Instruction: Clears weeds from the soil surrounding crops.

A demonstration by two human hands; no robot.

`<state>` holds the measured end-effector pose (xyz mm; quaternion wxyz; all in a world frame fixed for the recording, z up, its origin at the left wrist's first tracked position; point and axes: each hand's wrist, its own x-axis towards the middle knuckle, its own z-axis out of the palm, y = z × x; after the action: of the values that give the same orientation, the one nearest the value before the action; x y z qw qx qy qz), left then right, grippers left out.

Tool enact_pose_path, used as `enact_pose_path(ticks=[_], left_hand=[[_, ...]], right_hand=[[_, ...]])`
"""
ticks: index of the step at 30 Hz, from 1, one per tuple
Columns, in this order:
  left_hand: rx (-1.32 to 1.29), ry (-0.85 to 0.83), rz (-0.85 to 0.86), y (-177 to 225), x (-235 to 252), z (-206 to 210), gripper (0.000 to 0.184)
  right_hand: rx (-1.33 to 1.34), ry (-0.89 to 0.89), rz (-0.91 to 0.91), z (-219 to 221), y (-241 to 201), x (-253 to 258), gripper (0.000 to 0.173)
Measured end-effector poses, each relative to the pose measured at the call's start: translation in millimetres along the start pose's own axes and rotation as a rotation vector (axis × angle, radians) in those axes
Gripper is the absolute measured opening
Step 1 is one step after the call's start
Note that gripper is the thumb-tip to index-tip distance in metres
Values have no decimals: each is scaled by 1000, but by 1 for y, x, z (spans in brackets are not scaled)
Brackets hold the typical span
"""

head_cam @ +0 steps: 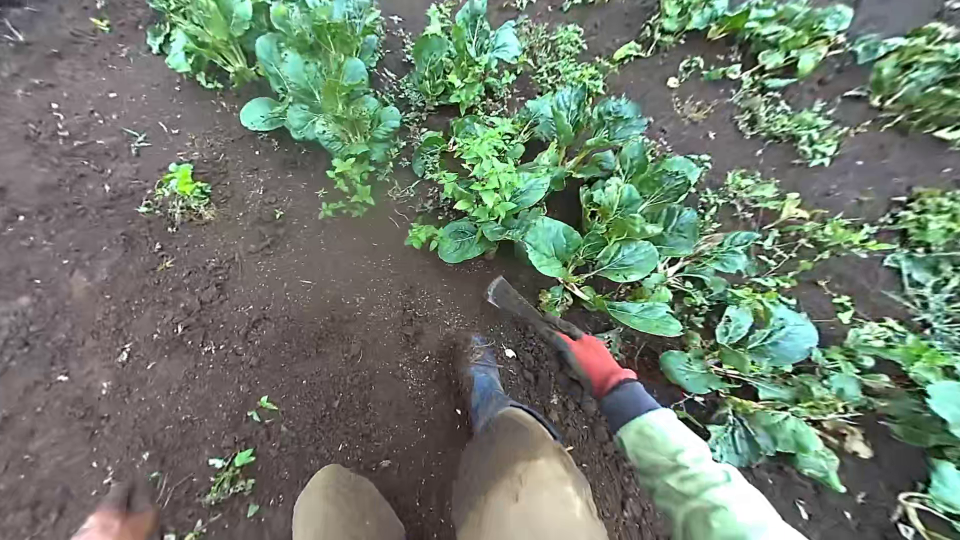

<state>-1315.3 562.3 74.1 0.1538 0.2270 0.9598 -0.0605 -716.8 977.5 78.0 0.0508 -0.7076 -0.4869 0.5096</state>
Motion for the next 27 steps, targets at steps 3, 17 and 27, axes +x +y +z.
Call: enact_pose_path(ticks=[3, 17, 27], left_hand=[[-116, -53, 340, 132, 7, 50, 41], [260, -350, 1151, 716, -19, 134, 65], [292, -8, 1205, 746, -7, 149, 42]], right_hand=[[-242, -14, -82, -2, -35, 42, 44], [522, 287, -138, -26, -71, 112, 47], [755, 369, -161, -13, -68, 88, 35]])
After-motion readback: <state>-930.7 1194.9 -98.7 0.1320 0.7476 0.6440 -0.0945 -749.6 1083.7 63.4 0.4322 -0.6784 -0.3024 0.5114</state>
